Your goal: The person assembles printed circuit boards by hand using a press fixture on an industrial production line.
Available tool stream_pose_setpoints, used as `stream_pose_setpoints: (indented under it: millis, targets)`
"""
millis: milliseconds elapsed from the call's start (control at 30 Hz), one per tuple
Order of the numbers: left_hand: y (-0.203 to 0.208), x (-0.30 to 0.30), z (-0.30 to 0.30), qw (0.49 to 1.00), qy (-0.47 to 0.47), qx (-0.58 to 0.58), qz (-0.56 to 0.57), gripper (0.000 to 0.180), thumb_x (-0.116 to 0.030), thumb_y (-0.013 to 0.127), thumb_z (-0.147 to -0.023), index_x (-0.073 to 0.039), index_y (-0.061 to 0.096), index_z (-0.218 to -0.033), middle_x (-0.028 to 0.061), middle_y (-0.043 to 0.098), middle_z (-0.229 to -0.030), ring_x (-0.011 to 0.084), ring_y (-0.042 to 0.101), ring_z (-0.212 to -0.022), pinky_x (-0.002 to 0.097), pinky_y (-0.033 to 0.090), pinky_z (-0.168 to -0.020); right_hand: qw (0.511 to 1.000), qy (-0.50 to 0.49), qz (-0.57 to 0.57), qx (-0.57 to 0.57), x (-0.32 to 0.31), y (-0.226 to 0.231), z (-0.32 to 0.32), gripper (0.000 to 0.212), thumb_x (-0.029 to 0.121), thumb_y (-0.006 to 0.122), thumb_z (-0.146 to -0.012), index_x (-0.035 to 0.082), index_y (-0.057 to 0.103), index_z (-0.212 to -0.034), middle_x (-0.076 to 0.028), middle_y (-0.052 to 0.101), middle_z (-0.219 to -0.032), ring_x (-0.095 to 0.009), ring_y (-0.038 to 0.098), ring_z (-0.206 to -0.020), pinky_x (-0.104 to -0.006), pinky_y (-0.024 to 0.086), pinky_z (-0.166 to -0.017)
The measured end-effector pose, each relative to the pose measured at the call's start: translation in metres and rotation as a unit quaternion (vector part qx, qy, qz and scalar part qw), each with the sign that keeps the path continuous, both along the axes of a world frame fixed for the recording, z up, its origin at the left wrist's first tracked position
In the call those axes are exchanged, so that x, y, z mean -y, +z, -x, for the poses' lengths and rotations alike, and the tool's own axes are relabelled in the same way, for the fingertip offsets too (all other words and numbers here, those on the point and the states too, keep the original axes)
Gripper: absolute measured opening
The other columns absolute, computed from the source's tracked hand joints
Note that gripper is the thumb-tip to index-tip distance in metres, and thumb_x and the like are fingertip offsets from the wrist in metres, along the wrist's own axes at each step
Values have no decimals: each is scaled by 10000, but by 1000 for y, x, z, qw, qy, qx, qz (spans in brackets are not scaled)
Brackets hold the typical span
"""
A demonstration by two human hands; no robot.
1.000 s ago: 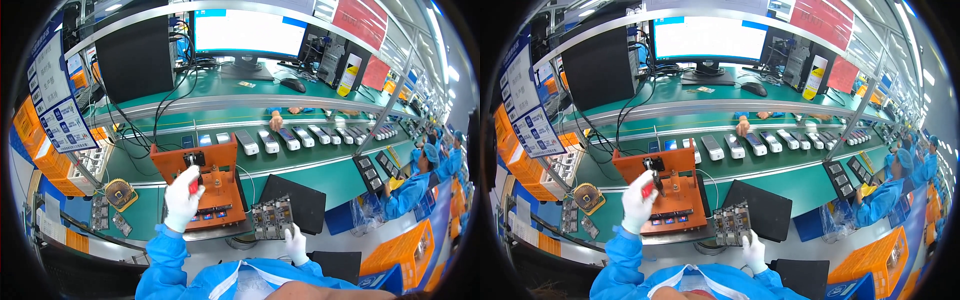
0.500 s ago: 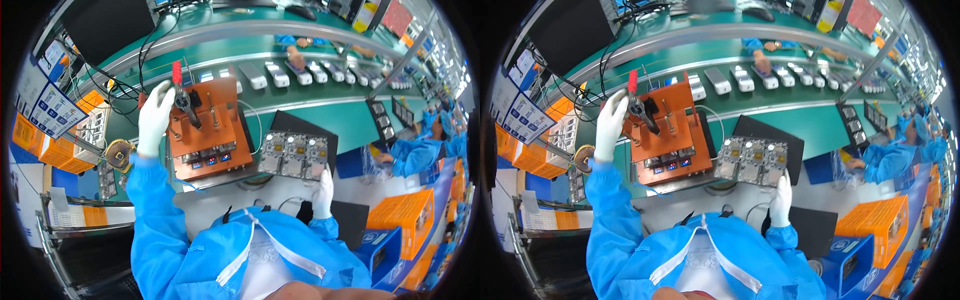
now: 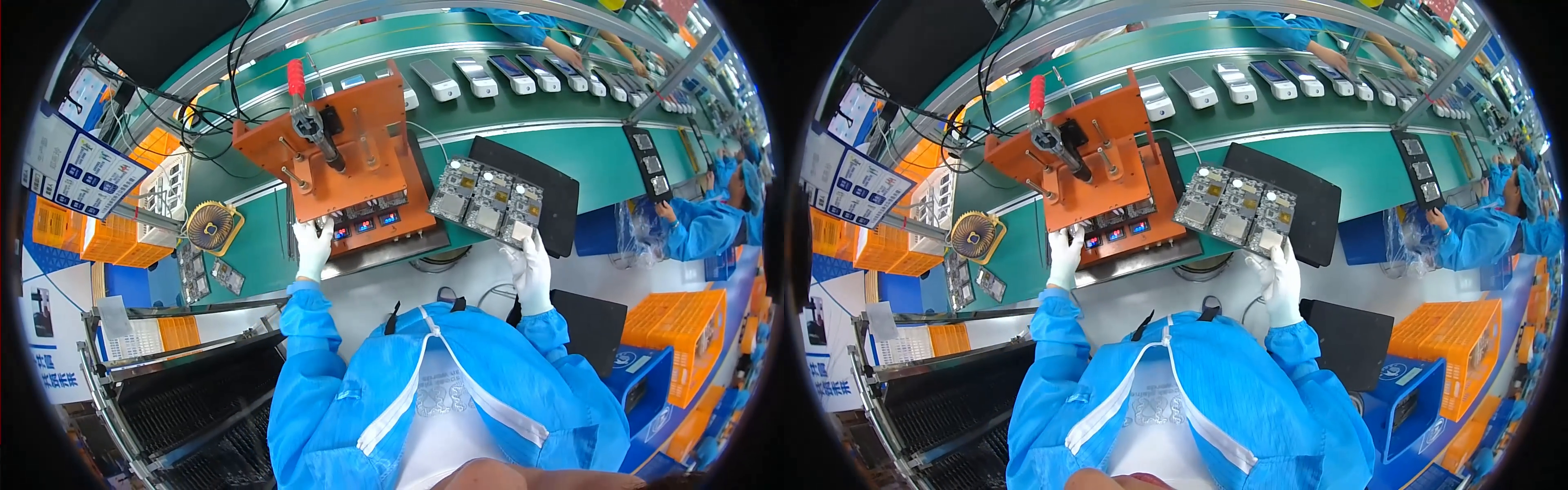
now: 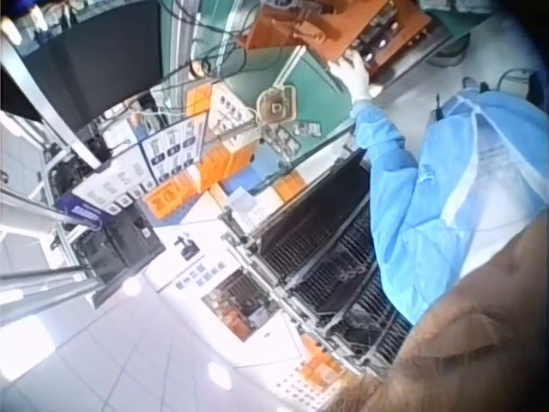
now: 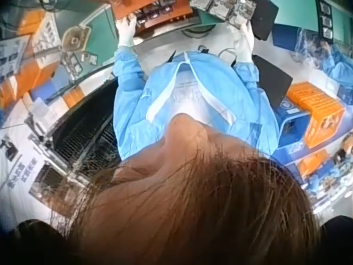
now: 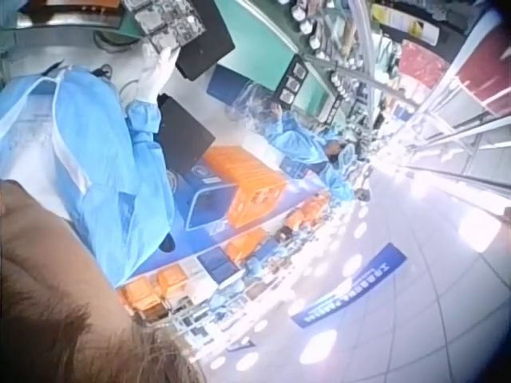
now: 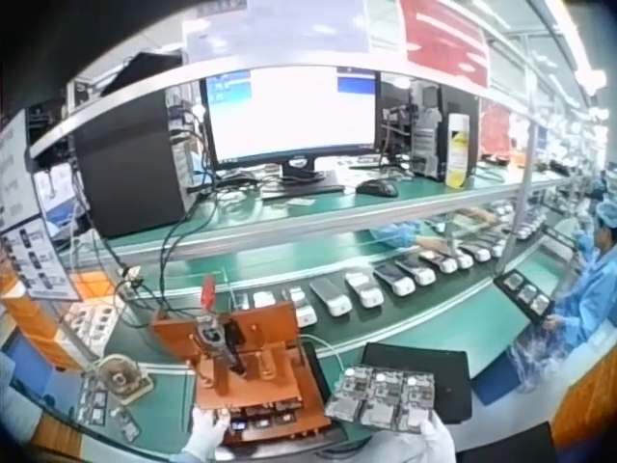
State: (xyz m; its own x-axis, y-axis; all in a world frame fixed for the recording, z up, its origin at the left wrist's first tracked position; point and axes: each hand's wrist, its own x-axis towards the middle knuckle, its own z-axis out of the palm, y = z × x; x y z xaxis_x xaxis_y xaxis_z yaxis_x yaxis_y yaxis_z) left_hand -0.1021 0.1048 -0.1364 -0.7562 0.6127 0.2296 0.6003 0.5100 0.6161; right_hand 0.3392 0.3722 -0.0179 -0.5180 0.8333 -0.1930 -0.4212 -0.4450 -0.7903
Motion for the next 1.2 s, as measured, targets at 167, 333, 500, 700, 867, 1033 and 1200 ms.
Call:
stream_pose_setpoints:
  millis: [167,333,500,700,867,1033,1200]
  targets:
    - [32,-18,-21,973,92,107,-182,385,-223,691,-1077,2,623,-1382,187,622,-1426,331,670,-1151,437,536,-985,1000,20,-6,16,8,-8,14,604,283,591,-1145,59,338,-1646,-165,612,-1488,-317,723,-1221,-400,619,-951]
    - [57,-22,-33,776,89,480,-400,329,-160,592,-1125,-73,555,-1440,118,696,-1289,289,738,-1056,488,618,-971,999,12,0,39,8,-19,26,639,268,567,-1153,70,269,-1683,-173,589,-1519,-359,706,-1266,-482,589,-1026]
    - [41,-19,-36,751,53,486,-444,373,-233,643,-1121,-20,539,-1409,107,650,-1309,264,723,-1092,422,629,-936,999,1,-1,43,5,-25,33,607,233,530,-1164,67,265,-1684,-183,594,-1510,-361,722,-1232,-493,600,-1020]
    - [54,11,-52,735,92,524,-420,432,-246,632,-1128,-16,515,-1474,138,662,-1304,269,713,-1049,502,597,-1008,998,-4,0,66,8,-22,37,582,210,508,-1168,62,275,-1681,-198,612,-1480,-356,744,-1186,-452,631,-971]
    - [37,138,-76,913,42,327,-240,440,-321,655,-1121,-23,582,-1436,110,690,-1302,213,712,-1044,403,594,-930,996,44,7,79,20,-22,64,583,198,495,-1169,53,263,-1684,-206,605,-1482,-355,746,-1178,-436,644,-953]
    - [92,246,-108,767,144,483,-396,412,-373,626,-1135,-40,609,-1378,56,737,-1223,171,725,-993,352,593,-817,991,105,44,74,35,-39,123,600,150,483,-1164,50,234,-1701,-230,591,-1482,-367,748,-1148,-457,652,-953]
    - [153,247,-117,935,168,269,-161,319,-236,600,-1138,39,687,-1274,66,750,-1091,152,697,-884,306,577,-808,980,189,38,45,47,-45,190,544,136,485,-1159,52,315,-1669,-207,617,-1459,-354,759,-1116,-456,662,-914]
